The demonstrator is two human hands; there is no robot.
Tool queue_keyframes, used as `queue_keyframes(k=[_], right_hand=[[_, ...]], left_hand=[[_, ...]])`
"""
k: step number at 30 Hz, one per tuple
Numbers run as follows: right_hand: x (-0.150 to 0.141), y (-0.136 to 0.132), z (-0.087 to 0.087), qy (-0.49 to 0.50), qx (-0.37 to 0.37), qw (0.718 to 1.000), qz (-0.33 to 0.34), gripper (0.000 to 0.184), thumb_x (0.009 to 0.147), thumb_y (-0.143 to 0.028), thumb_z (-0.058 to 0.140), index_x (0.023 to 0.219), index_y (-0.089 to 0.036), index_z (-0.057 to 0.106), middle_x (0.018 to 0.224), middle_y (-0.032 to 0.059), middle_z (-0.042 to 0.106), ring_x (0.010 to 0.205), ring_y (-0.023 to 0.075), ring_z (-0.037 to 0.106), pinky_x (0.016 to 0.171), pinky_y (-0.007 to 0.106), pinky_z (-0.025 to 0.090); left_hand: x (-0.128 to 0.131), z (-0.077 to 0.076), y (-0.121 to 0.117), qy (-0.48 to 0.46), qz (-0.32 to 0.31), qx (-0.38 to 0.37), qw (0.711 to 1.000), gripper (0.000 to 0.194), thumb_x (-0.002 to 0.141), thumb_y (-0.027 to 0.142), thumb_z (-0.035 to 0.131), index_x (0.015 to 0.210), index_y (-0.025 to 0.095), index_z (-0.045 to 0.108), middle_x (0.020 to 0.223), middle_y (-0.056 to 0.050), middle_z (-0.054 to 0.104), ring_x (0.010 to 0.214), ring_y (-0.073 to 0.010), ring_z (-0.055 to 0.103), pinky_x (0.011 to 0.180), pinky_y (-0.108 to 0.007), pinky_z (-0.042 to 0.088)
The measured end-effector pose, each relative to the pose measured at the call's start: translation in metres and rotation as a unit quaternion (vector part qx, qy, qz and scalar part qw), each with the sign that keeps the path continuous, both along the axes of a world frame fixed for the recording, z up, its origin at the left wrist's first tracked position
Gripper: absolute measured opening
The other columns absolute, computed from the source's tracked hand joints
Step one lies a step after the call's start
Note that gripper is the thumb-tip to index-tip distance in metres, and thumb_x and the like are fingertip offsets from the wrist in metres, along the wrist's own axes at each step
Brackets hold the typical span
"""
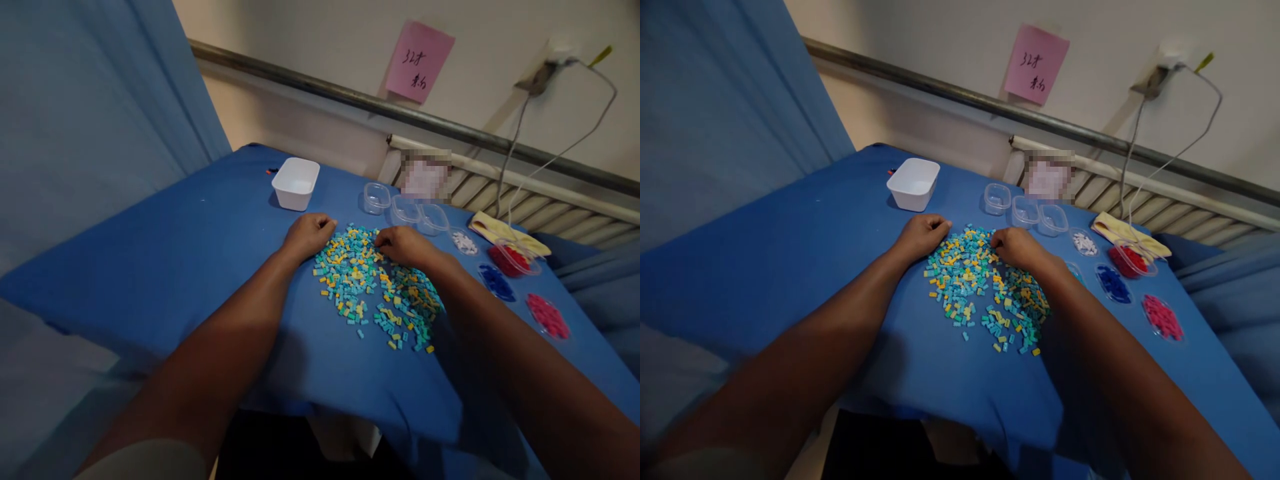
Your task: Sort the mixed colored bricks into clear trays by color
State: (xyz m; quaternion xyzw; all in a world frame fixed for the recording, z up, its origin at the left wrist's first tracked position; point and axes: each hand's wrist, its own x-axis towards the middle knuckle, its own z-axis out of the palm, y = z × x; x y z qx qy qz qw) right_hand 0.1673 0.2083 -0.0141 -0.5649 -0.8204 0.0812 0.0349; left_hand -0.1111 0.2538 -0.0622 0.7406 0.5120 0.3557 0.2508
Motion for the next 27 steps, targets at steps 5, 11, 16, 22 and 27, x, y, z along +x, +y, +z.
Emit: queue_keyframes(k=[5,11,16,22,27], right_hand=[[-0.004,-0.003,0.000,-0.001,0.000,1.000,0.025,0.028,0.086,-0.014,0.065,0.103,-0.025,0.085,0.100,0.0044,0.085,0.088,0.0223,0.075,0.078,0.031,0.051],[-0.002,0.000,-0.001,-0.012,-0.009,0.999,0.048,0.027,0.088,-0.017,0.069,0.108,-0.027,0.084,0.103,0.0025,0.085,0.089,0.0214,0.075,0.077,0.029,0.050],[-0.004,-0.001,0.000,-0.025,-0.006,0.999,0.045,0.025,0.087,-0.018,0.068,0.104,-0.026,0.085,0.096,0.0032,0.084,0.084,0.0215,0.073,0.072,0.029,0.045],[-0.004,-0.008,0.001,-0.002,0.004,1.000,0.031,0.030,0.087,-0.017,0.063,0.107,-0.021,0.084,0.092,0.0041,0.083,0.079,0.0195,0.072,0.070,0.028,0.045],[0.004,-0.010,-0.002,0.111,-0.031,0.993,0.011,0.030,0.090,-0.018,0.062,0.111,-0.019,0.083,0.089,0.0033,0.082,0.074,0.0174,0.072,0.070,0.027,0.050]], left_hand=[[0.000,-0.001,0.001,0.001,-0.004,0.001,1.000,0.042,0.098,0.052,0.057,0.075,0.018,0.068,0.066,-0.001,0.060,0.064,-0.0176,0.053,0.061,-0.034,0.029],[0.000,-0.001,0.000,0.000,0.001,0.000,1.000,0.042,0.098,0.053,0.058,0.076,0.018,0.069,0.067,-0.002,0.062,0.065,-0.0181,0.054,0.061,-0.034,0.029],[0.001,-0.001,0.000,-0.008,-0.004,-0.002,1.000,0.043,0.098,0.053,0.058,0.075,0.018,0.068,0.066,-0.002,0.061,0.065,-0.0182,0.054,0.060,-0.034,0.028],[0.000,-0.001,0.001,-0.008,-0.007,-0.002,1.000,0.042,0.098,0.052,0.058,0.075,0.018,0.068,0.067,-0.002,0.062,0.066,-0.0182,0.055,0.061,-0.034,0.029],[-0.001,-0.004,0.002,-0.005,-0.007,0.002,1.000,0.042,0.099,0.052,0.058,0.077,0.019,0.069,0.068,-0.003,0.062,0.067,-0.0188,0.055,0.061,-0.034,0.029]])
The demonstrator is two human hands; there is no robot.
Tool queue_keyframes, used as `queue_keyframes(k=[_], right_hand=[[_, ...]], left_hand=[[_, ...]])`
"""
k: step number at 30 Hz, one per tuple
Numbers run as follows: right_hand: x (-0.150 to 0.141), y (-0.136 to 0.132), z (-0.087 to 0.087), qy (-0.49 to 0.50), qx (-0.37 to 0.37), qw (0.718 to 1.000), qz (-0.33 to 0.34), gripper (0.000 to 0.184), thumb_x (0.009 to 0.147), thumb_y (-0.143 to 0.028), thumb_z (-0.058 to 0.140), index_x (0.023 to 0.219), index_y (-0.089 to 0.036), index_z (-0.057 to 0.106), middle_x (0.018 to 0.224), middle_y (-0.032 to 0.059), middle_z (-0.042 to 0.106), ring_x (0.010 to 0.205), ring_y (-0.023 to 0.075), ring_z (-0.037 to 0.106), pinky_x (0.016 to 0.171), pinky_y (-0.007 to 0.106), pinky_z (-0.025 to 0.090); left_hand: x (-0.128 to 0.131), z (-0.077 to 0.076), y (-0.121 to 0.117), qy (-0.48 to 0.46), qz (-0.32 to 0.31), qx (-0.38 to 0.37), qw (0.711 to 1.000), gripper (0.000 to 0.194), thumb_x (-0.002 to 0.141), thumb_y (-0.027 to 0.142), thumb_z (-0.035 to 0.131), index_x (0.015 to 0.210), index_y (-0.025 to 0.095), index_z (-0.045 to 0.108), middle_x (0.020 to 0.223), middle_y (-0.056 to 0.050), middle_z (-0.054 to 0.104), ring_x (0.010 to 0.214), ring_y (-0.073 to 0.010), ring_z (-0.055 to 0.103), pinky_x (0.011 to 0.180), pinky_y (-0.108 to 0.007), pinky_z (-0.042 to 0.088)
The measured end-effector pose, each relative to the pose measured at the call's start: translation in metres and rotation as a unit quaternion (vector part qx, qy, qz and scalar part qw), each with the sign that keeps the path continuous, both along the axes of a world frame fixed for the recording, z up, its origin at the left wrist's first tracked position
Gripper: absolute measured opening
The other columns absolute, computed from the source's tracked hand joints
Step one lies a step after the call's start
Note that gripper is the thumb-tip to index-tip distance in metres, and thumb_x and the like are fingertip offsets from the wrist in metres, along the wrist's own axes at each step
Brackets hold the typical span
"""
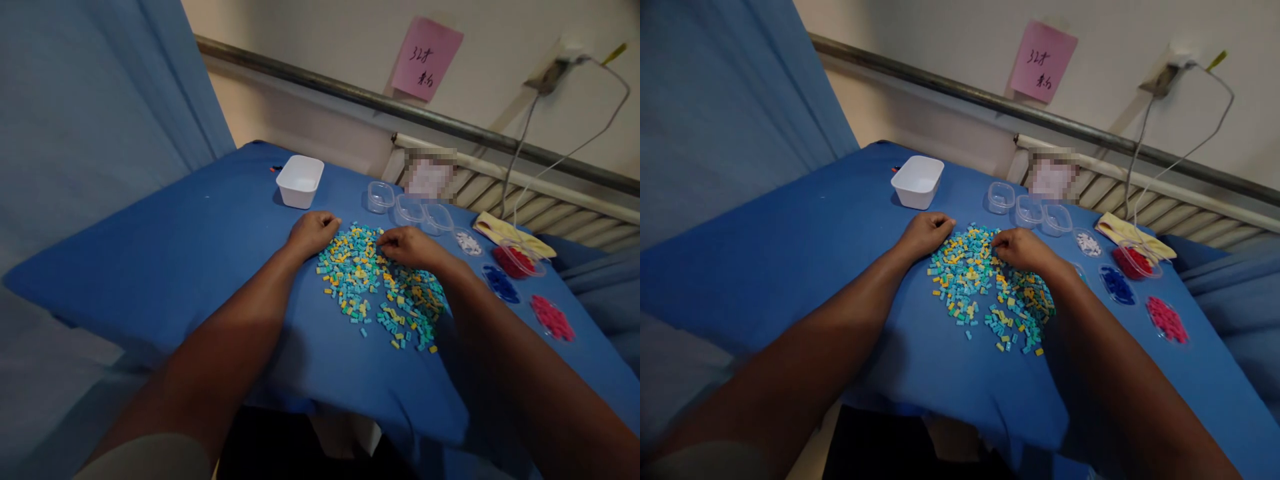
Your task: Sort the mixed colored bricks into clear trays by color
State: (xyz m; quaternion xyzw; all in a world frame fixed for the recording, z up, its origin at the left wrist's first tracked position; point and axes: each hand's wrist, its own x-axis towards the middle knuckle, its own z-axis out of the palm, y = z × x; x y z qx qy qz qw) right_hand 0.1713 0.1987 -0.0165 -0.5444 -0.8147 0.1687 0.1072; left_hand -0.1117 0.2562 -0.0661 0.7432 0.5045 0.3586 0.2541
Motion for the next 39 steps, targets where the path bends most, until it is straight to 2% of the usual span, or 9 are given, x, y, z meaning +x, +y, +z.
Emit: queue_keyframes(k=[9,12,15,19,22,27,29,34,39], right_hand=[[-0.010,0.001,0.001,-0.065,0.014,0.998,0.016,0.026,0.083,-0.014,0.068,0.103,-0.022,0.083,0.091,0.0028,0.082,0.079,0.0191,0.073,0.075,0.029,0.051],[-0.011,-0.001,0.001,-0.050,0.020,0.999,0.007,0.027,0.082,-0.013,0.067,0.101,-0.022,0.083,0.090,0.0033,0.081,0.079,0.0196,0.072,0.075,0.030,0.052],[-0.004,-0.007,-0.002,0.076,-0.013,0.996,-0.042,0.021,0.082,-0.021,0.069,0.100,-0.019,0.081,0.085,0.0033,0.079,0.074,0.0185,0.070,0.071,0.029,0.053],[0.022,-0.031,-0.005,0.302,-0.077,0.942,-0.123,0.034,0.079,-0.041,0.080,0.104,-0.019,0.078,0.085,0.0039,0.078,0.073,0.0182,0.070,0.071,0.032,0.058],[0.058,-0.059,-0.006,0.358,-0.053,0.914,-0.182,0.043,0.075,-0.047,0.086,0.106,-0.019,0.078,0.089,0.0058,0.079,0.076,0.0190,0.071,0.073,0.032,0.059],[0.130,-0.101,-0.021,0.285,0.108,0.903,-0.304,0.039,0.082,-0.048,0.080,0.108,-0.020,0.080,0.090,0.0067,0.079,0.076,0.0208,0.070,0.068,0.033,0.057],[0.149,-0.110,-0.030,0.240,0.140,0.904,-0.326,0.038,0.084,-0.048,0.076,0.109,-0.020,0.081,0.088,0.0071,0.079,0.075,0.0226,0.071,0.069,0.036,0.057],[0.163,-0.115,-0.040,0.170,0.143,0.931,-0.289,0.043,0.091,-0.044,0.067,0.121,-0.018,0.083,0.095,0.0088,0.082,0.081,0.0265,0.074,0.078,0.042,0.060],[0.162,-0.117,-0.040,0.122,0.183,0.931,-0.291,0.039,0.097,-0.038,0.060,0.124,-0.019,0.082,0.117,0.0113,0.084,0.103,0.0304,0.078,0.096,0.047,0.060]], left_hand=[[0.000,-0.001,0.001,-0.007,-0.001,-0.002,1.000,0.042,0.099,0.052,0.058,0.075,0.019,0.068,0.067,-0.003,0.061,0.066,-0.0188,0.055,0.060,-0.034,0.028],[0.001,0.000,0.001,-0.006,-0.003,-0.001,1.000,0.042,0.099,0.052,0.058,0.075,0.019,0.067,0.067,-0.003,0.062,0.067,-0.0190,0.056,0.061,-0.034,0.029],[0.001,0.002,-0.001,-0.008,-0.006,-0.004,1.000,0.041,0.099,0.052,0.058,0.075,0.019,0.067,0.068,-0.002,0.062,0.067,-0.0187,0.056,0.061,-0.034,0.029],[0.000,0.005,-0.003,-0.001,-0.002,0.005,1.000,0.042,0.099,0.051,0.057,0.072,0.019,0.063,0.064,-0.001,0.056,0.064,-0.0174,0.051,0.060,-0.034,0.027],[0.000,0.008,-0.003,0.001,0.000,0.008,1.000,0.043,0.097,0.051,0.057,0.071,0.018,0.062,0.064,-0.001,0.054,0.064,-0.0169,0.049,0.060,-0.033,0.026],[-0.001,0.010,0.001,0.009,0.015,-0.007,1.000,0.043,0.095,0.056,0.059,0.078,0.018,0.071,0.067,-0.003,0.062,0.067,-0.0185,0.053,0.060,-0.031,0.029],[-0.002,0.010,0.002,0.019,0.017,-0.009,1.000,0.043,0.094,0.056,0.059,0.079,0.019,0.072,0.068,-0.003,0.064,0.068,-0.0188,0.055,0.061,-0.031,0.031],[-0.003,0.012,0.004,0.022,0.013,-0.005,1.000,0.044,0.094,0.058,0.060,0.080,0.018,0.074,0.069,-0.003,0.065,0.066,-0.0182,0.054,0.060,-0.030,0.033],[-0.003,0.013,0.003,0.020,0.017,-0.015,1.000,0.043,0.094,0.057,0.061,0.080,0.018,0.074,0.068,-0.003,0.066,0.066,-0.0182,0.055,0.061,-0.030,0.035]])
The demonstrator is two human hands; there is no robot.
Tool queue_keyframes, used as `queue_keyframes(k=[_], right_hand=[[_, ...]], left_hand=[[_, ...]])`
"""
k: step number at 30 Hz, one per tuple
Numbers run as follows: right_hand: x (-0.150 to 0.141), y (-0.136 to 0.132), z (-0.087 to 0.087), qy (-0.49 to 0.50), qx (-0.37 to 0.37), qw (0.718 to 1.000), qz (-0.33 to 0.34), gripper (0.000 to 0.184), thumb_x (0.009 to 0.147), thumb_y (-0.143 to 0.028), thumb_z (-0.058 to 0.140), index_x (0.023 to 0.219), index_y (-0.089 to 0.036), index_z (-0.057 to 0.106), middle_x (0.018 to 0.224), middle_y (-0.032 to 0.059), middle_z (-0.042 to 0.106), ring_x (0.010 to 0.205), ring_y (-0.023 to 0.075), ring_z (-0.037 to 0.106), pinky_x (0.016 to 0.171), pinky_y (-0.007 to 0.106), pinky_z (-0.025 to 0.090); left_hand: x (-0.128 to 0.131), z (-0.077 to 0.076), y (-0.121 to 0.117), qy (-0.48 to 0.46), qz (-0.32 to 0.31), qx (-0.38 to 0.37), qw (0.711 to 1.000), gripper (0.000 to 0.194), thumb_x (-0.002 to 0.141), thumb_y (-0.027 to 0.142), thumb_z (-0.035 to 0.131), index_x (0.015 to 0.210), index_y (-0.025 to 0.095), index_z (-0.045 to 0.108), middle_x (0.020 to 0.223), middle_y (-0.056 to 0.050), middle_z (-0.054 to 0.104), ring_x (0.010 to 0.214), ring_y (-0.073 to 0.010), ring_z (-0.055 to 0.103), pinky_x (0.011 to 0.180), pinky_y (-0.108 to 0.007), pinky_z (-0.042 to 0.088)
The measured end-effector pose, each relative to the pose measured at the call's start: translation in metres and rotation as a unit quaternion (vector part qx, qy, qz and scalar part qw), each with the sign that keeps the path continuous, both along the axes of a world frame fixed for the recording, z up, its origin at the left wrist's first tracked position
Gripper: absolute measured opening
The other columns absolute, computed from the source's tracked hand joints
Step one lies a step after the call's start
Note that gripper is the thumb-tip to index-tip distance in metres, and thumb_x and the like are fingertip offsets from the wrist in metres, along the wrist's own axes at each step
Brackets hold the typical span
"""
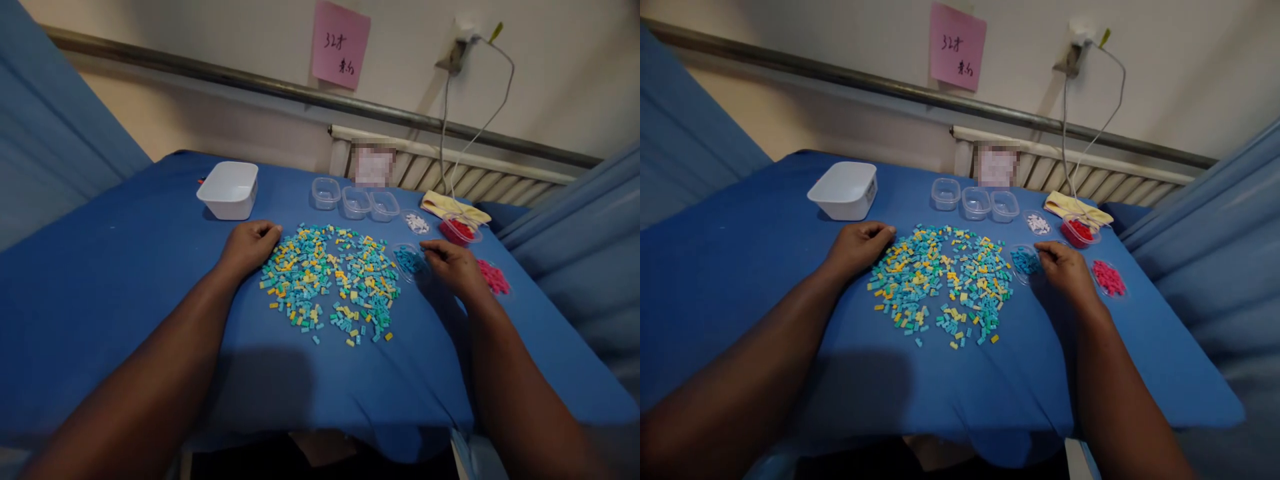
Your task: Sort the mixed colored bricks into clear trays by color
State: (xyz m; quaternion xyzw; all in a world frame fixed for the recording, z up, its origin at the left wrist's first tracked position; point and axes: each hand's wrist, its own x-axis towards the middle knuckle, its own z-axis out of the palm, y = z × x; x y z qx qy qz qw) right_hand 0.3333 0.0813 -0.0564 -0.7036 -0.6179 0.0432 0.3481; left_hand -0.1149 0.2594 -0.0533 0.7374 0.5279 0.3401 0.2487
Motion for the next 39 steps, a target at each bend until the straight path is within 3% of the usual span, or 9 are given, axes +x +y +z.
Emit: queue_keyframes(k=[7,12,16,22,25,27,32,36,39], right_hand=[[-0.011,0.009,-0.002,-0.097,-0.031,0.995,0.017,0.033,0.096,-0.029,0.061,0.117,-0.022,0.085,0.120,0.0116,0.084,0.110,0.0302,0.078,0.103,0.046,0.059],[-0.011,0.015,-0.005,-0.127,0.000,0.992,-0.004,0.036,0.098,-0.033,0.060,0.122,-0.024,0.084,0.122,0.0122,0.083,0.110,0.0322,0.077,0.100,0.047,0.060],[-0.009,0.010,-0.008,-0.148,-0.018,0.988,0.044,0.033,0.097,-0.034,0.060,0.112,-0.023,0.086,0.114,0.0121,0.084,0.105,0.0332,0.078,0.094,0.046,0.060],[-0.023,0.003,0.001,-0.178,-0.017,0.983,0.044,0.034,0.101,-0.034,0.057,0.116,-0.020,0.085,0.114,0.0148,0.083,0.105,0.0351,0.077,0.093,0.048,0.060],[-0.051,0.005,0.003,-0.164,0.016,0.982,0.096,0.040,0.107,-0.041,0.054,0.126,-0.018,0.081,0.123,0.0176,0.081,0.116,0.0364,0.075,0.104,0.052,0.058],[-0.079,0.009,0.003,-0.149,0.024,0.975,0.162,0.046,0.110,-0.045,0.051,0.138,-0.018,0.076,0.141,0.0181,0.075,0.131,0.0360,0.070,0.114,0.055,0.054],[-0.155,0.044,0.008,-0.175,-0.037,0.939,0.294,0.064,0.112,-0.051,0.045,0.165,-0.015,0.051,0.174,0.0201,0.044,0.164,0.0359,0.039,0.133,0.059,0.034],[-0.194,0.086,0.016,-0.197,-0.120,0.934,0.272,0.072,0.113,-0.053,0.039,0.169,-0.007,0.043,0.177,0.0241,0.036,0.166,0.0398,0.031,0.134,0.059,0.030],[-0.207,0.099,0.017,-0.212,-0.146,0.919,0.300,0.075,0.113,-0.057,0.036,0.170,-0.008,0.042,0.179,0.0232,0.033,0.167,0.0407,0.029,0.135,0.060,0.028]], left_hand=[[0.000,-0.001,0.001,-0.003,0.003,0.000,1.000,0.042,0.093,0.057,0.064,0.082,0.018,0.075,0.070,-0.003,0.066,0.068,-0.0190,0.055,0.061,-0.030,0.035],[0.000,-0.004,-0.002,-0.021,-0.013,0.004,1.000,0.043,0.095,0.055,0.062,0.080,0.017,0.073,0.069,-0.002,0.063,0.065,-0.0164,0.053,0.062,-0.030,0.035],[-0.001,-0.007,-0.003,-0.027,-0.020,-0.001,0.999,0.043,0.095,0.055,0.062,0.080,0.017,0.073,0.069,-0.002,0.063,0.065,-0.0159,0.052,0.061,-0.029,0.035],[-0.001,-0.009,-0.003,-0.032,-0.016,-0.003,0.999,0.041,0.096,0.053,0.063,0.079,0.017,0.072,0.068,-0.002,0.061,0.066,-0.0161,0.051,0.061,-0.030,0.034],[-0.002,-0.011,-0.002,-0.024,-0.017,0.000,1.000,0.043,0.097,0.054,0.061,0.079,0.017,0.072,0.070,-0.002,0.063,0.067,-0.0165,0.052,0.061,-0.030,0.034],[-0.003,-0.013,-0.002,-0.021,-0.015,0.004,1.000,0.043,0.097,0.055,0.061,0.080,0.017,0.073,0.072,-0.002,0.064,0.069,-0.0171,0.054,0.062,-0.030,0.034],[-0.003,-0.014,-0.002,-0.018,-0.015,0.011,1.000,0.042,0.098,0.053,0.060,0.081,0.018,0.074,0.071,-0.002,0.066,0.071,-0.0181,0.057,0.063,-0.031,0.035],[-0.002,-0.013,-0.003,-0.024,-0.016,0.009,1.000,0.040,0.098,0.052,0.060,0.081,0.018,0.075,0.074,-0.002,0.069,0.073,-0.0186,0.060,0.065,-0.031,0.037],[-0.002,-0.014,-0.003,-0.030,-0.020,0.012,0.999,0.041,0.098,0.052,0.061,0.080,0.018,0.074,0.073,-0.002,0.068,0.073,-0.0187,0.059,0.065,-0.031,0.037]])
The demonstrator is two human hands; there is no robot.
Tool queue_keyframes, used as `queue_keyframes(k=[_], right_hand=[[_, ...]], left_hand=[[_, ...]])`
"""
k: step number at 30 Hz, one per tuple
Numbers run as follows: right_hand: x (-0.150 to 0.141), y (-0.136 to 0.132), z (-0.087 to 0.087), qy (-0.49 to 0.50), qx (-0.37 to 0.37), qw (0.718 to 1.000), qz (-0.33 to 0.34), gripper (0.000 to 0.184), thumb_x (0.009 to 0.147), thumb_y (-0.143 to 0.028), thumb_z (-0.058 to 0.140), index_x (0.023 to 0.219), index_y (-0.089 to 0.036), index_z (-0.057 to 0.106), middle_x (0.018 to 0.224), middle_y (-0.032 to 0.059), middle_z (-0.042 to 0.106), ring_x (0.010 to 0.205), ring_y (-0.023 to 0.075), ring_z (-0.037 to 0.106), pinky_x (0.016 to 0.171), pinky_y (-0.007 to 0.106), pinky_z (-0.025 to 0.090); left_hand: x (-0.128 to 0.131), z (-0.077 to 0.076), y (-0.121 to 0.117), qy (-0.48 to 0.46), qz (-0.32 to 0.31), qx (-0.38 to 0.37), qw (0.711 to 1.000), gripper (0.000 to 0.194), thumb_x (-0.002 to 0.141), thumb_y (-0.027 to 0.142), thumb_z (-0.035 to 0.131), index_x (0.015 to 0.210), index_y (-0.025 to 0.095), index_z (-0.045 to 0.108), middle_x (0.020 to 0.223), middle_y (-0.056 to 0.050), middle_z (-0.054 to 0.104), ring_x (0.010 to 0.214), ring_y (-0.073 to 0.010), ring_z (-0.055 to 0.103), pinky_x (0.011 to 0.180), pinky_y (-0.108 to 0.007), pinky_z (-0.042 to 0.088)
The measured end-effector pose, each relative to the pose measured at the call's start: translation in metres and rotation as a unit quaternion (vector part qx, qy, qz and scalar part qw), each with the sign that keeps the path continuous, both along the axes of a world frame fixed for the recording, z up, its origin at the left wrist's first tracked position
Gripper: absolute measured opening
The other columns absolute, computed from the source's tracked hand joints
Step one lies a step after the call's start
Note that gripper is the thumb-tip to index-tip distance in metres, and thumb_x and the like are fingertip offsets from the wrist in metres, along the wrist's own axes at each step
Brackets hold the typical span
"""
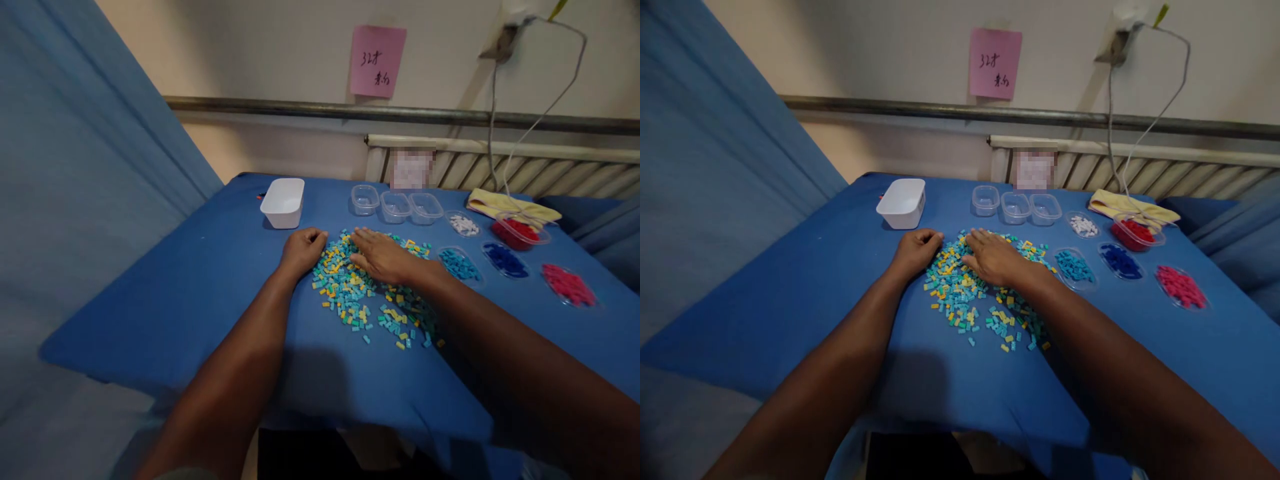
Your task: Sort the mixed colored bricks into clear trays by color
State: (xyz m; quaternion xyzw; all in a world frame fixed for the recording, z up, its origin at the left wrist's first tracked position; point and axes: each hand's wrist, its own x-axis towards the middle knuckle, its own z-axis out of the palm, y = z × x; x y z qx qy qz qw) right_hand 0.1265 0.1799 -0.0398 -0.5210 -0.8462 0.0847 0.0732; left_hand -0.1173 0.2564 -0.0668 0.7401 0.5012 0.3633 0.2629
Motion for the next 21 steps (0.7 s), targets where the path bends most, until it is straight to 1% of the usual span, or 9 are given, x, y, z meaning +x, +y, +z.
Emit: queue_keyframes(k=[3,6,11,13,16,18,19,21], right_hand=[[0.001,-0.013,-0.005,-0.002,-0.017,0.999,0.052,0.081,0.113,-0.065,0.031,0.171,-0.009,0.041,0.181,0.0221,0.027,0.169,0.0389,0.025,0.136,0.059,0.025],[0.013,-0.039,-0.010,0.008,-0.030,0.999,0.042,0.083,0.113,-0.068,0.025,0.174,-0.013,0.038,0.182,0.0191,0.025,0.170,0.0367,0.022,0.136,0.059,0.023],[0.034,-0.082,-0.006,-0.003,-0.041,0.999,0.015,0.081,0.112,-0.071,0.030,0.175,-0.022,0.037,0.183,0.0137,0.025,0.170,0.0365,0.018,0.137,0.062,0.019],[0.037,-0.099,-0.003,-0.005,-0.044,0.999,0.023,0.081,0.112,-0.071,0.032,0.175,-0.022,0.036,0.183,0.0132,0.023,0.171,0.0364,0.017,0.137,0.062,0.019],[0.037,-0.117,0.000,0.003,-0.048,0.997,0.052,0.080,0.111,-0.070,0.036,0.175,-0.022,0.037,0.183,0.0131,0.025,0.170,0.0363,0.019,0.137,0.061,0.020],[0.034,-0.118,0.001,0.014,-0.045,0.997,0.068,0.078,0.112,-0.069,0.037,0.176,-0.025,0.037,0.182,0.0118,0.027,0.170,0.0357,0.021,0.137,0.061,0.021],[0.031,-0.113,0.002,0.020,-0.041,0.996,0.073,0.077,0.112,-0.069,0.037,0.176,-0.026,0.036,0.182,0.0116,0.027,0.170,0.0350,0.022,0.137,0.061,0.021],[0.022,-0.093,0.002,0.031,-0.028,0.997,0.070,0.079,0.112,-0.069,0.035,0.177,-0.024,0.034,0.182,0.0128,0.026,0.170,0.0341,0.021,0.138,0.060,0.021]], left_hand=[[0.000,0.001,-0.001,-0.002,-0.006,0.004,1.000,0.042,0.098,0.053,0.060,0.079,0.018,0.074,0.073,-0.002,0.067,0.072,-0.0187,0.059,0.065,-0.031,0.037],[0.001,0.002,-0.002,0.000,0.002,-0.001,1.000,0.040,0.098,0.051,0.060,0.080,0.018,0.074,0.074,-0.002,0.068,0.072,-0.0187,0.059,0.065,-0.031,0.037],[0.000,0.001,0.000,0.009,0.002,-0.005,1.000,0.041,0.098,0.053,0.060,0.080,0.019,0.073,0.072,-0.002,0.066,0.072,-0.0188,0.057,0.063,-0.031,0.034],[-0.001,-0.001,0.001,0.009,0.000,-0.004,1.000,0.041,0.098,0.053,0.059,0.079,0.019,0.072,0.072,-0.002,0.065,0.072,-0.0189,0.057,0.063,-0.031,0.034],[-0.001,-0.002,0.001,0.011,0.004,-0.008,1.000,0.042,0.098,0.054,0.059,0.080,0.019,0.073,0.073,-0.002,0.066,0.072,-0.0191,0.057,0.063,-0.031,0.034],[-0.001,-0.001,0.000,0.015,0.002,-0.008,1.000,0.042,0.098,0.054,0.058,0.080,0.019,0.072,0.073,-0.003,0.065,0.072,-0.0192,0.057,0.063,-0.031,0.034],[-0.001,-0.001,0.000,0.016,0.001,-0.007,1.000,0.043,0.098,0.054,0.058,0.079,0.019,0.072,0.072,-0.003,0.065,0.072,-0.0191,0.057,0.064,-0.031,0.034],[0.000,0.001,-0.002,0.020,0.000,-0.004,1.000,0.043,0.098,0.054,0.057,0.079,0.018,0.072,0.072,-0.002,0.065,0.071,-0.0188,0.057,0.064,-0.031,0.034]])
